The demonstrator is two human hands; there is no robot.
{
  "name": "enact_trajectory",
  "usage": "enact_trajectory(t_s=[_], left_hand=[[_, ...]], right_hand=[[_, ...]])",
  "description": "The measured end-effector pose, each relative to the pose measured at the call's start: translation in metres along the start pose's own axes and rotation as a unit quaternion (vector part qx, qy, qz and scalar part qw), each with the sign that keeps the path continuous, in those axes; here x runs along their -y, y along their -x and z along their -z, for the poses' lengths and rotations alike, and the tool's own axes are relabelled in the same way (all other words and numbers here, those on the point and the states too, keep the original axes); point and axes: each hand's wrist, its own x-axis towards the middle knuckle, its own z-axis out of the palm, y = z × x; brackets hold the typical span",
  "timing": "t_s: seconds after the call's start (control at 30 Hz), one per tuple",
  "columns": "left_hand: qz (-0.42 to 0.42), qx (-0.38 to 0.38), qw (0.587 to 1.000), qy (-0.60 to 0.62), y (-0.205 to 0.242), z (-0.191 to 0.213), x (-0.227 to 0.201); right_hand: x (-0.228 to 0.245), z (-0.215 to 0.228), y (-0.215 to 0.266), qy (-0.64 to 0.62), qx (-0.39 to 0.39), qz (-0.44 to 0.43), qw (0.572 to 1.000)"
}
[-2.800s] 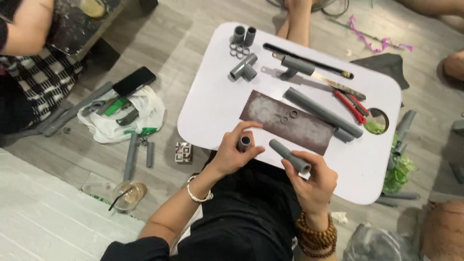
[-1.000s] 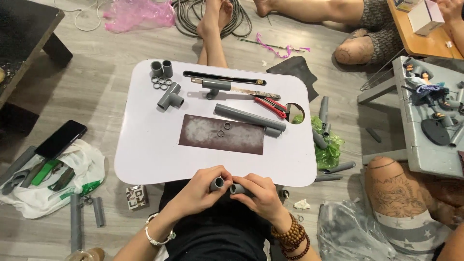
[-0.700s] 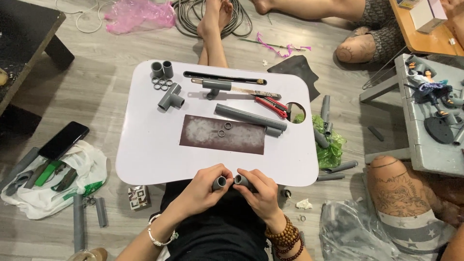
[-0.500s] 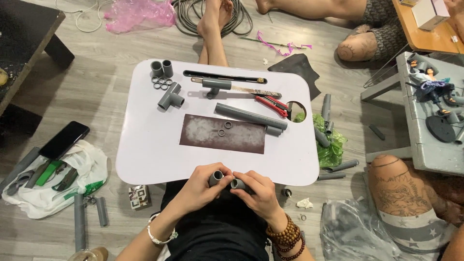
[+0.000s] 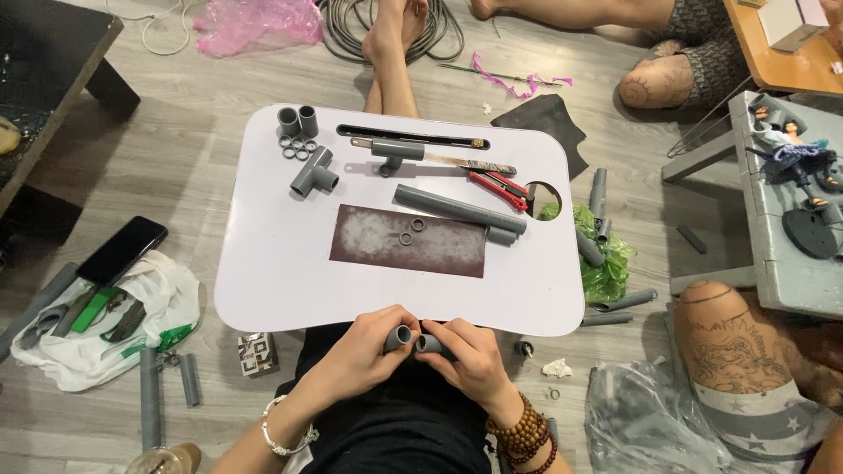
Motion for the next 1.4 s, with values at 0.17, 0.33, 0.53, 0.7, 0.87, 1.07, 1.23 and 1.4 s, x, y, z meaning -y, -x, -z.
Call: enact_trajectory(t_s=[0.17, 0.33, 0.53, 0.7, 0.87, 1.07, 1.23, 1.4], left_hand=[[0.026, -0.042, 0.996, 0.078, 0.008, -0.004, -0.002], [0.064, -0.023, 0.982, 0.175, 0.016, -0.006, 0.0], [0.086, -0.04, 0.975, 0.199, 0.029, -0.004, 0.01], [0.109, -0.071, 0.977, 0.168, 0.049, 0.006, 0.016], [0.072, -0.168, 0.959, 0.218, 0.055, 0.002, 0.023], [0.004, -0.224, 0.968, 0.116, 0.06, 0.041, 0.029], [0.065, -0.19, 0.979, -0.026, 0.084, 0.076, 0.024], [0.068, -0.094, 0.993, -0.02, 0.077, 0.068, 0.021]], right_hand=[[0.0, -0.006, 0.004, 0.023, -0.019, 0.028, 0.999], [0.003, -0.012, 0.006, -0.022, -0.014, 0.021, 0.999], [0.009, -0.027, 0.01, -0.083, 0.006, -0.038, 0.996], [0.022, -0.05, 0.001, -0.13, 0.018, -0.071, 0.989], [0.034, -0.061, -0.016, -0.038, -0.038, -0.017, 0.998], [0.004, -0.042, -0.022, -0.049, -0.169, -0.017, 0.984], [-0.011, -0.041, -0.014, -0.138, -0.2, -0.011, 0.97], [-0.016, -0.045, -0.009, -0.166, -0.204, -0.002, 0.965]])
